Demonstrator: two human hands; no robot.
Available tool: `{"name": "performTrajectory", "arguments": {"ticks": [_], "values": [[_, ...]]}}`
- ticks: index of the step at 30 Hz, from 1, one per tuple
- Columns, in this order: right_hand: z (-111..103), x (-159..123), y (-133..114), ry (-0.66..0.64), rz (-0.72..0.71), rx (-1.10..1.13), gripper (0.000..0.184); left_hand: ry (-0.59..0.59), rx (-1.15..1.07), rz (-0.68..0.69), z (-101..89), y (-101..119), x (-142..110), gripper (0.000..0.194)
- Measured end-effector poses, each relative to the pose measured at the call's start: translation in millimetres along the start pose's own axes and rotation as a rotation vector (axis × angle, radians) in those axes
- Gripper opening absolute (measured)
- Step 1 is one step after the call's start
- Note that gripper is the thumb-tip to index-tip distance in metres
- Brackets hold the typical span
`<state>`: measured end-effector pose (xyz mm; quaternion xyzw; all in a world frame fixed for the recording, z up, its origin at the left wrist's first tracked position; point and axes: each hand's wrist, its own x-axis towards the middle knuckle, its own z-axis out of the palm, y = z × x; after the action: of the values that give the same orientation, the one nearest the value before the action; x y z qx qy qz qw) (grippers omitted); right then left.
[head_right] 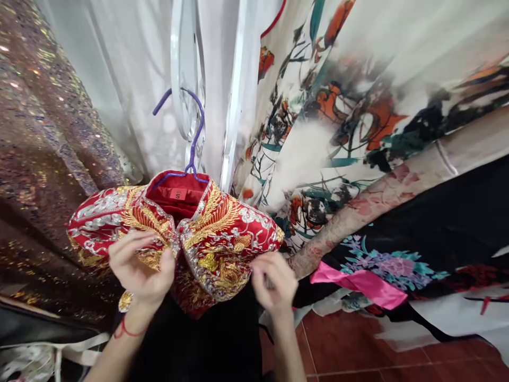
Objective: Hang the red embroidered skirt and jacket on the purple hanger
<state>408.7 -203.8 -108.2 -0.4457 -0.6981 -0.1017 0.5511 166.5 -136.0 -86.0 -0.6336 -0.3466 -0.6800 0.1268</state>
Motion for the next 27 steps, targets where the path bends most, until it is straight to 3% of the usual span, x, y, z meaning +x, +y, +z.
{"name": "performTrajectory", "arguments": {"ticks": [2,3,6,9,13,17,21,24,27], "values": [[-17.9,2.8,20.5,0.176,0.101,-0.133,0.009,-0.089,-0.044,-0.119,0.4,2.8,-34.4,0.043],[-21.7,2.7,30.4,0.184,0.174,-0.137,0.021,-0.134,-0.058,-0.181,1.4,3.9,-49.3,0.047],[-17.9,-3.4,53.9,0.036,0.375,-0.017,0.048,-0.219,-0.030,-0.262,4.7,5.2,-82.4,0.051],[-6.7,-11.2,63.7,-0.033,0.480,0.030,0.047,-0.320,0.048,-0.229,4.9,2.3,-99.5,0.041],[-0.7,-13.1,56.1,-0.020,0.541,0.021,0.046,-0.486,-0.002,-0.352,2.1,-4.0,-112.9,0.027],[-1.7,-17.2,40.9,0.023,0.586,-0.031,0.041,-0.583,-0.195,-0.667,7.0,-5.7,-141.1,0.038],[0.7,-32.2,40.6,0.086,0.588,-0.088,0.041,-0.644,-0.421,-1.009,18.4,-5.8,-177.5,0.040],[1.6,-36.2,45.4,0.127,0.631,-0.170,0.037,-0.643,-0.461,-1.083,22.1,-10.1,-187.8,0.046],[-6.2,-26.3,40.3,0.230,0.567,-0.224,0.044,-0.593,-0.448,-1.128,18.0,-17.7,-180.4,0.047]]}}
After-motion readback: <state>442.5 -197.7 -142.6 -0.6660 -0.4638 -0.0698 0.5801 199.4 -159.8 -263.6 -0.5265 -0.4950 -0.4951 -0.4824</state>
